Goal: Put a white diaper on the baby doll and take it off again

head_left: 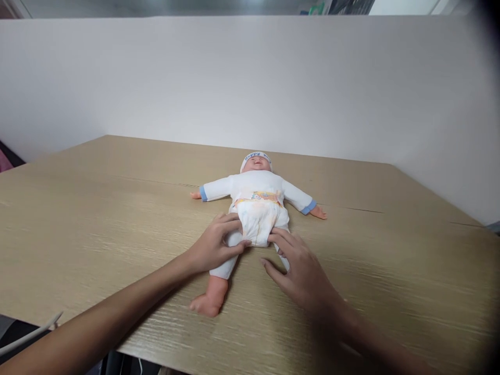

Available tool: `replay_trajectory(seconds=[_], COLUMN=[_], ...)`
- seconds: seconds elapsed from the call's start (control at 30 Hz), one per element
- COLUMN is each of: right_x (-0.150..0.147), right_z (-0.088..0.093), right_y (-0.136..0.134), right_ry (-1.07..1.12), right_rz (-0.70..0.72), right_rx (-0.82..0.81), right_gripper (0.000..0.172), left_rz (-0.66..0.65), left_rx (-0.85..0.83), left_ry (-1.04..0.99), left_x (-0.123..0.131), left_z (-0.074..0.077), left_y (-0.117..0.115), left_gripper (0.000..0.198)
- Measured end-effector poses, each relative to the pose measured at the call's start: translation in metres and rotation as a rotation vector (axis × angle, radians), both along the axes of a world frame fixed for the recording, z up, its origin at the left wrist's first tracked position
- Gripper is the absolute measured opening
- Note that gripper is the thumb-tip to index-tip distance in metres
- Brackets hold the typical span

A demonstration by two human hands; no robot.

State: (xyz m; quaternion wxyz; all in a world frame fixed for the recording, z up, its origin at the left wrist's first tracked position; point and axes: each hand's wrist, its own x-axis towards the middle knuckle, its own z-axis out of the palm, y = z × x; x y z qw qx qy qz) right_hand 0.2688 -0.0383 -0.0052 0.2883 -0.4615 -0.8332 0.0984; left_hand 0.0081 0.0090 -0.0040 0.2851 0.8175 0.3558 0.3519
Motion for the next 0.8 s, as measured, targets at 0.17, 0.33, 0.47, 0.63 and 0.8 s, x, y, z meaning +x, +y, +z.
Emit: replay_trajectory(seconds=[0.17, 0.33, 0.47, 0.63, 0.8], right_x=[0.0, -0.003, -0.003, -0.001, -0.002], right_z=[0.003, 0.001, 0.0, 0.0, -0.002], right_y=[0.003, 0.01, 0.011, 0.008, 0.008], right_ry=[0.02, 0.221, 0.329, 0.384, 0.653], right_rz=[-0.033, -0.199, -0.316, -0.367, -0.304], right_rx=[-0.084, -0.209, -0.166, -0.247, -0.42], right_gripper=[0.033, 0.028, 0.039, 0.044, 0.055], left_rz=[0.018, 0.086, 0.115, 0.142, 0.117], left_rx=[-0.065, -0.101, -0.215, -0.329, -0.64], left_ry=[0.047, -0.042, -0.175, -0.301, -0.631], left_x=[0.002, 0.002, -0.002, -0.001, 0.007], left_z=[0.002, -0.004, -0.007, -0.005, -0.004], left_y=[0.003, 0.003, 0.001, -0.002, -0.002], left_gripper=[0.027, 0.033, 0.037, 0.045, 0.059])
